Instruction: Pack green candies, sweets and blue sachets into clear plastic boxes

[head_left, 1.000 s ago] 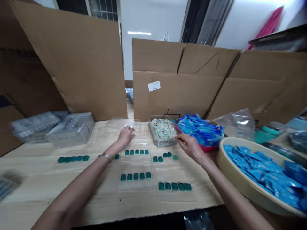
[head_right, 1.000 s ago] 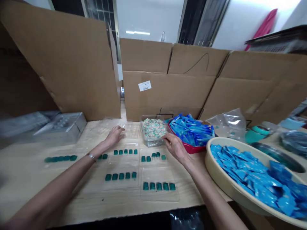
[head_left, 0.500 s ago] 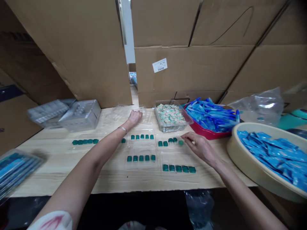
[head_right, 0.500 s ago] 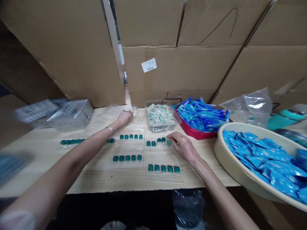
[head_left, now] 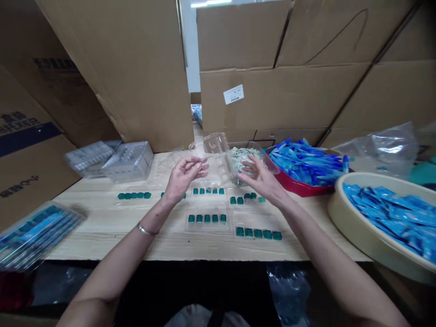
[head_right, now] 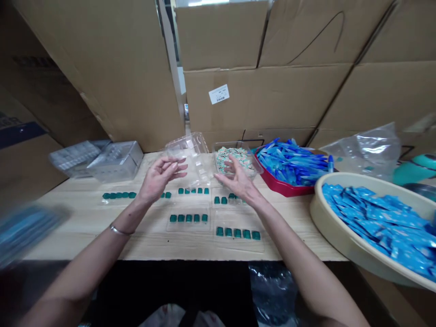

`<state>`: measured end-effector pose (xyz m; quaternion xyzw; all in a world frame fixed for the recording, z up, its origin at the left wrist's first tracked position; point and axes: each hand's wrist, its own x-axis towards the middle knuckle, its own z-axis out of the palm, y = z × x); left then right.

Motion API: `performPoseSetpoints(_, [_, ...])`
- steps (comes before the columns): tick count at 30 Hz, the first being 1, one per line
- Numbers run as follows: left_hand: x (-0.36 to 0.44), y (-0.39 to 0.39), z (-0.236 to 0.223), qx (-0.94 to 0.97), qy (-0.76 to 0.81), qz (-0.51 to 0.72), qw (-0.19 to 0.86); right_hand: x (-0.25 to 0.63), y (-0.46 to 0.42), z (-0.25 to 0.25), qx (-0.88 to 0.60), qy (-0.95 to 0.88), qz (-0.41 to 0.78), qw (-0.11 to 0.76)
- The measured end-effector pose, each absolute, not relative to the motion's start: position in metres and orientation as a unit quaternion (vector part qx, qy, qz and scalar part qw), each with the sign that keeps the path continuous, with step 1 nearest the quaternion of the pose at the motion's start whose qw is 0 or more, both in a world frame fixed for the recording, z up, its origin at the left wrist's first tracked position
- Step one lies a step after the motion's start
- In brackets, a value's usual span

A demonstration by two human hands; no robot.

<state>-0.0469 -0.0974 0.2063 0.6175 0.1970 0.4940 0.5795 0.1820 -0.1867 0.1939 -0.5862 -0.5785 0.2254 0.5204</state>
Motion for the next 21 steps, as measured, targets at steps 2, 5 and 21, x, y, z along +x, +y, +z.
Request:
performPoseSetpoints(2, [-0.048, -0.11, 0.2, 0.564, 0.205, 0.492, 0.631, 0.168, -0.183, 0.195, -0.549, -0.561, 0.331, 0.523])
performPoseSetpoints(5, [-0.057, -0.115, 0.192, 0.507, 0.206, 0.478, 0.687, 0.157, -0.188, 0.198, -0.52, -0.539, 0.379, 0.544])
performPoseSetpoints(21, [-0.075, -0.128, 0.168, 0.539, 0.237, 0.302, 0.75, 0.167, -0.228, 0.197, -0.582, -0.538, 0.375, 0.481])
